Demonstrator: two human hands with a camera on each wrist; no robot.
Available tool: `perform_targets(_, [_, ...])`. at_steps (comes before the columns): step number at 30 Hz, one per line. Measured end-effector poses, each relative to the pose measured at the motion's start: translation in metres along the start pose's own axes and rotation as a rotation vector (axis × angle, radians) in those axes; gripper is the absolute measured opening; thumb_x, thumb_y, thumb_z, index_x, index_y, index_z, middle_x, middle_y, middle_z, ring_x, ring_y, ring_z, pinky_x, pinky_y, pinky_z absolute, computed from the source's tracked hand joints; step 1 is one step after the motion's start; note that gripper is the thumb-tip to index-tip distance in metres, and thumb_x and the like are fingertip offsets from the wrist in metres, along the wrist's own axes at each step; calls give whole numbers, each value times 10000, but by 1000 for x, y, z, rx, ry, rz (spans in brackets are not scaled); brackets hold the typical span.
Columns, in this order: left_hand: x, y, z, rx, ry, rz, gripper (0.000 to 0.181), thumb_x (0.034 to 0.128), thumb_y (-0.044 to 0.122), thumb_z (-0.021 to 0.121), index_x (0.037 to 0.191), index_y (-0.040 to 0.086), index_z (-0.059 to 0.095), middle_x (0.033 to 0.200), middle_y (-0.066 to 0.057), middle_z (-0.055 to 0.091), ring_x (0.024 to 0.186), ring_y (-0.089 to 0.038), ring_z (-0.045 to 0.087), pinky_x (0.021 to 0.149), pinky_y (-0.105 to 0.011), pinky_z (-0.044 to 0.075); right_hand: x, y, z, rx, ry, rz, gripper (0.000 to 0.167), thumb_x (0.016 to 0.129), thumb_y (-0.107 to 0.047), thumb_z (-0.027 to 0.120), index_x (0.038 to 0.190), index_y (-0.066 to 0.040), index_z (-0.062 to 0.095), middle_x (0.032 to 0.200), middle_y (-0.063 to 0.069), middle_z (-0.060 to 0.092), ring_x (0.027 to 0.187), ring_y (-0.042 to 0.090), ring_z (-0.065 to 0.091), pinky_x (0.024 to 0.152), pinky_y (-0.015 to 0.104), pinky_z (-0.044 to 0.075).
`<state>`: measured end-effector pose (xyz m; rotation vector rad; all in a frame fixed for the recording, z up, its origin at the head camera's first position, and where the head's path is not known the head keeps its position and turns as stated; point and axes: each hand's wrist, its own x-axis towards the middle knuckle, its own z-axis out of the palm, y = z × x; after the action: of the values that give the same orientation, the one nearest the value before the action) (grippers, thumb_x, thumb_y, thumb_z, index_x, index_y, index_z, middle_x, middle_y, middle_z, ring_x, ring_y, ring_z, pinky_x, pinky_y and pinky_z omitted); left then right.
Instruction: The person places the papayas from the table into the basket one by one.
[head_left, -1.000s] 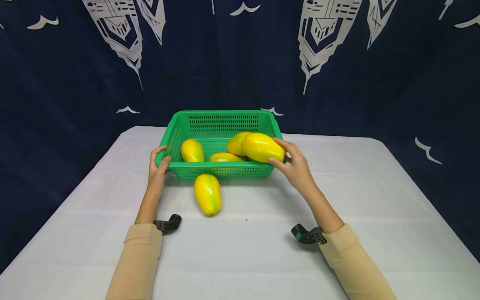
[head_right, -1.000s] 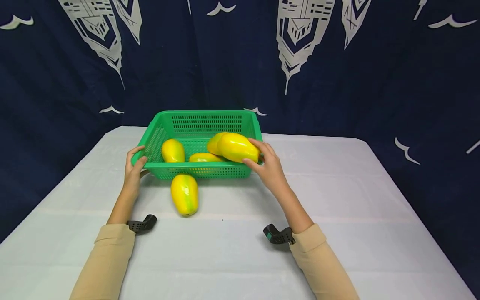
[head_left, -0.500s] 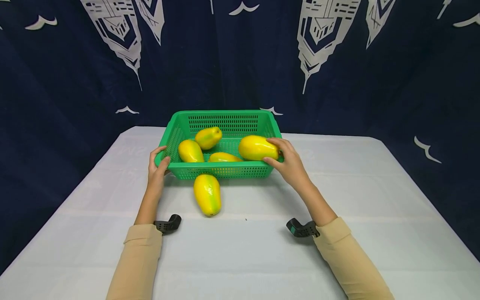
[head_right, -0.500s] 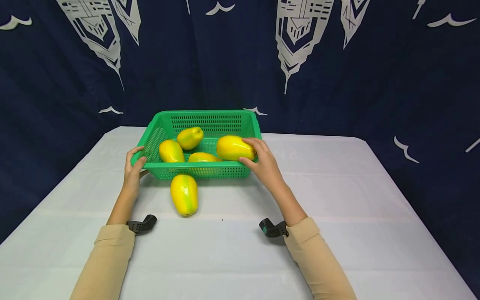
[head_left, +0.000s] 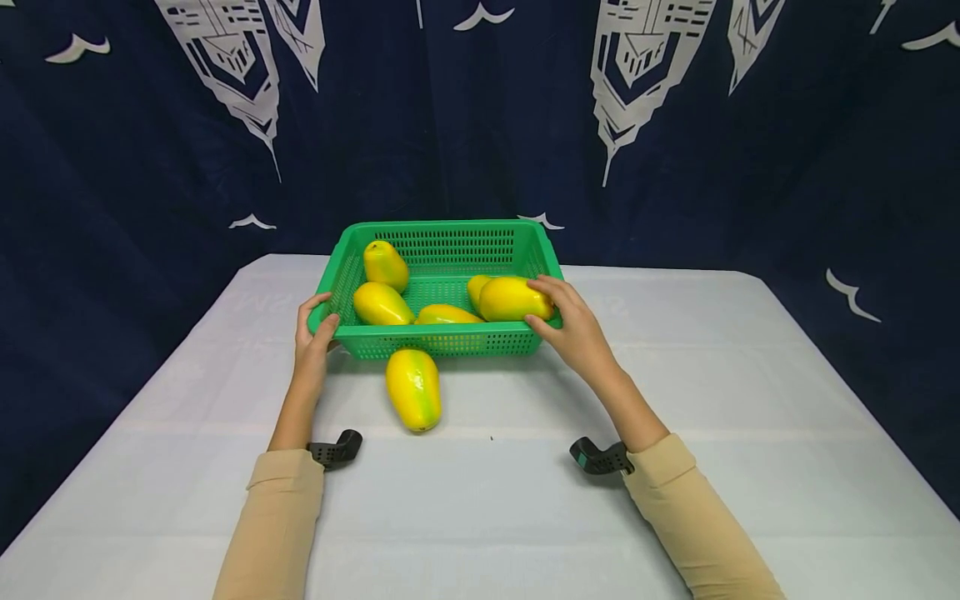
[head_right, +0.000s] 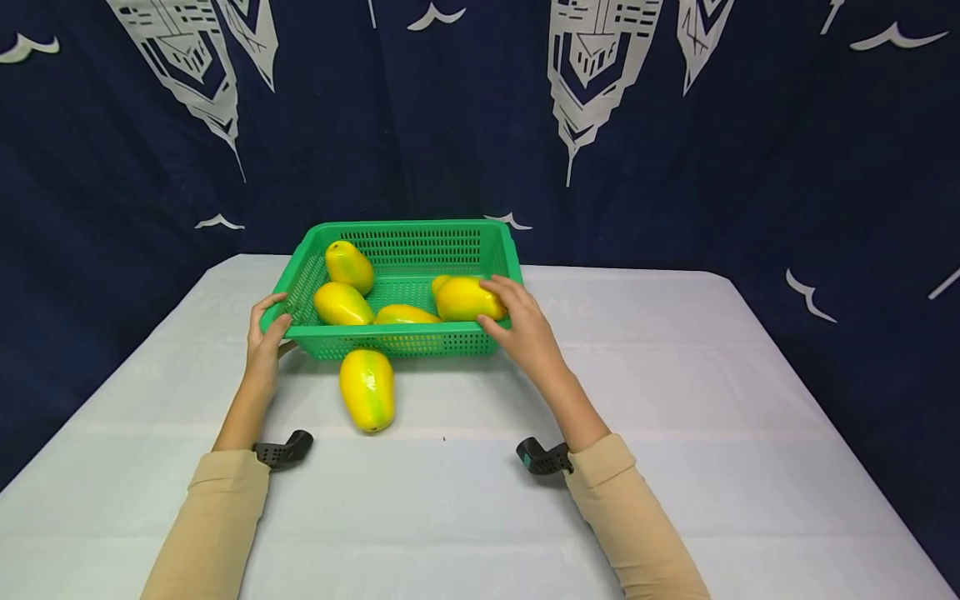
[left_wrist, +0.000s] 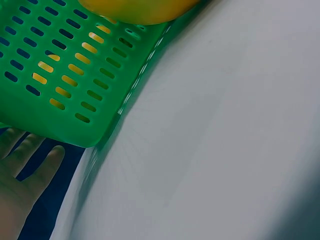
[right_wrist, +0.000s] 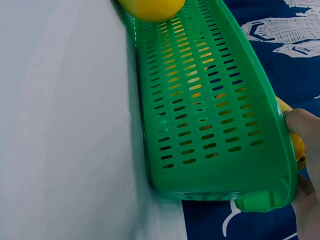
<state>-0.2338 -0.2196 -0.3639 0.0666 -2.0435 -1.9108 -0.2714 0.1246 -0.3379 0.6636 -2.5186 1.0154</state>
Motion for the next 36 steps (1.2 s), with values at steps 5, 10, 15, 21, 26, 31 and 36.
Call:
perform_targets(5, [7, -10, -2, -10, 3, -5, 429, 924, 224, 420, 1344, 200, 333, 1332, -31, 306, 934, -80, 416, 839, -316, 360, -1, 0, 1, -17, 4, -4, 458, 868, -187, 600, 1304, -128, 475, 1384, 85, 399, 1285, 278, 375, 1038, 448, 332])
perform_targets(10, [13, -18, -4, -19, 22, -6, 403, 924, 231, 430, 1321, 242, 359, 1223, 12, 357, 925, -85, 433, 814, -299, 377, -1, 0, 2, -20, 4, 9, 404, 879, -202, 576, 1270, -124, 508, 1348, 79, 425, 1245, 263, 414, 1018, 441, 357])
perform_targets(15, [13, -15, -3, -29, 9, -8, 412, 925, 207, 419, 1331, 215, 348, 1209, 2, 370, 932, -93, 439, 818, -297, 380, -2, 1, 3, -24, 7, 22, 339, 887, -210, 563, 1208, -103, 555, 1267, 74, 505, 1195, 252, 453, 1010, 430, 358])
perform_targets(21, [13, -13, -3, -29, 18, -15, 414, 923, 199, 425, 1330, 198, 351, 1184, 30, 368, 934, -97, 435, 814, -286, 378, -2, 0, 3, -6, 20, 20, 327, 885, -195, 570, 1195, -94, 561, 1246, 81, 518, 1177, 252, 460, 1006, 429, 354])
perform_targets(26, [13, -16, -5, -25, 21, -15, 411, 925, 223, 430, 1328, 228, 354, 1211, 28, 357, 935, -89, 430, 813, -278, 376, -3, 0, 4, 28, 33, 30, 343, 874, -189, 589, 1203, -98, 558, 1244, 80, 514, 1167, 240, 467, 1007, 412, 357])
perform_targets(31, [12, -20, -5, -20, 21, -1, 407, 929, 238, 428, 1329, 242, 353, 1240, 7, 344, 936, -87, 425, 821, -294, 370, -5, 0, 3, 74, 44, 32, 357, 867, -177, 603, 1211, -99, 551, 1244, 84, 507, 1169, 238, 468, 1015, 407, 356])
perform_targets(36, [12, -19, -4, -24, 18, 0, 412, 926, 246, 435, 1329, 239, 352, 1243, -1, 345, 926, -89, 425, 818, -302, 368, -6, 1, 0, 113, 50, 21, 362, 865, -165, 608, 1212, -82, 550, 1250, 93, 505, 1189, 243, 457, 1025, 402, 351])
